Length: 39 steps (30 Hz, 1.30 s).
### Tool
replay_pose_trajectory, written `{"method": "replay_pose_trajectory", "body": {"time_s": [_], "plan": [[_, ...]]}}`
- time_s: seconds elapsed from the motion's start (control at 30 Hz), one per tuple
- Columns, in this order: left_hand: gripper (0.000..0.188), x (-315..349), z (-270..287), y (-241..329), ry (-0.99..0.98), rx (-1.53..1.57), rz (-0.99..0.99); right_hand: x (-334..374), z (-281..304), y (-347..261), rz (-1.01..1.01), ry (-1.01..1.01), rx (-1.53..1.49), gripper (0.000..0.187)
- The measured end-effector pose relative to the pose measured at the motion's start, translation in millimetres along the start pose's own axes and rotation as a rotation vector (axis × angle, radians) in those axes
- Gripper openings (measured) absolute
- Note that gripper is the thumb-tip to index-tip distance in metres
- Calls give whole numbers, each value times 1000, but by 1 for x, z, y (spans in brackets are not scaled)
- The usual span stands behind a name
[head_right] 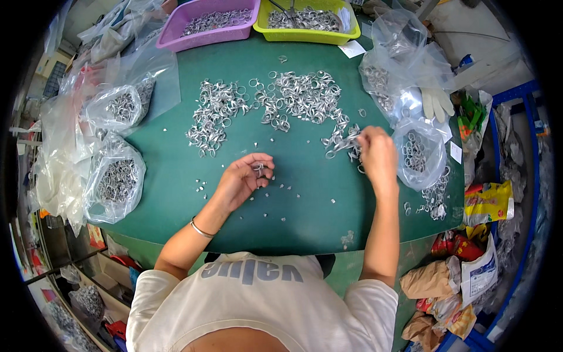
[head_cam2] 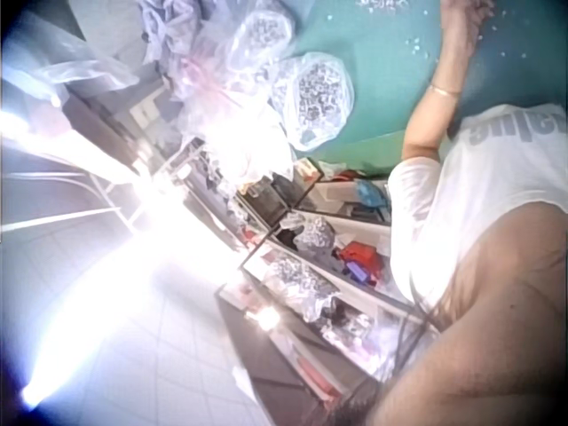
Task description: The person repeatedly picks up small metal rings and fasteners from a green worktable, joins them by hand, and places the assembled units into a clear plastic bag. The person also spreads and reorganizes loose parts across the table to access new items. No tools are used; all handling is done by hand.
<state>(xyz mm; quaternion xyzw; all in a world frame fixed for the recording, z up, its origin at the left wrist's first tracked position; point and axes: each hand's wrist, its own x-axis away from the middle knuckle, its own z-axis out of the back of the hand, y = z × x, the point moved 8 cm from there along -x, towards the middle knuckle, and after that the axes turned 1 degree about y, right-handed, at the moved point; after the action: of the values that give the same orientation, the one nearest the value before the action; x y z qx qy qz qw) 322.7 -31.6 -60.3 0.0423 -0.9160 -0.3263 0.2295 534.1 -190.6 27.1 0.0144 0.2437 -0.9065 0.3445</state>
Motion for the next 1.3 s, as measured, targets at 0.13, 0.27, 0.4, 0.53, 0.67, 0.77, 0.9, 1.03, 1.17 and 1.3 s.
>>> {"method": "replay_pose_trajectory", "body": {"time_s": [0.13,0.27,0.4,0.53,0.67,0.77,0.9,1.03,1.17,1.3], "plan": [[30,-9,3,14,145,-410,-100,-10,11,-3,-22,154,183,15],[42,-29,-39,66,276,-1396,-833,-33,-29,-46,190,112,-73,38],[36,-57,-63,61,214,-1771,-890,-40,-68,-64,242,107,10,41],[28,-68,-31,69,284,-1869,-806,-25,-78,-71,325,38,10,24],[21,-41,-7,102,459,-1760,-887,6,-83,-71,289,-120,-251,15],[17,-36,21,118,423,-1339,-662,13,-79,-77,134,-430,-504,10],[20,-39,48,99,278,-542,-240,-1,-60,-52,131,-200,-349,8],[26,-27,31,86,172,-571,-265,-10,-53,-63,135,-74,-198,13],[29,-14,17,58,68,-853,-222,-14,-87,-123,358,-127,-377,17],[30,-11,8,49,89,-989,-193,-18,-131,-139,493,-101,-178,15]]}}
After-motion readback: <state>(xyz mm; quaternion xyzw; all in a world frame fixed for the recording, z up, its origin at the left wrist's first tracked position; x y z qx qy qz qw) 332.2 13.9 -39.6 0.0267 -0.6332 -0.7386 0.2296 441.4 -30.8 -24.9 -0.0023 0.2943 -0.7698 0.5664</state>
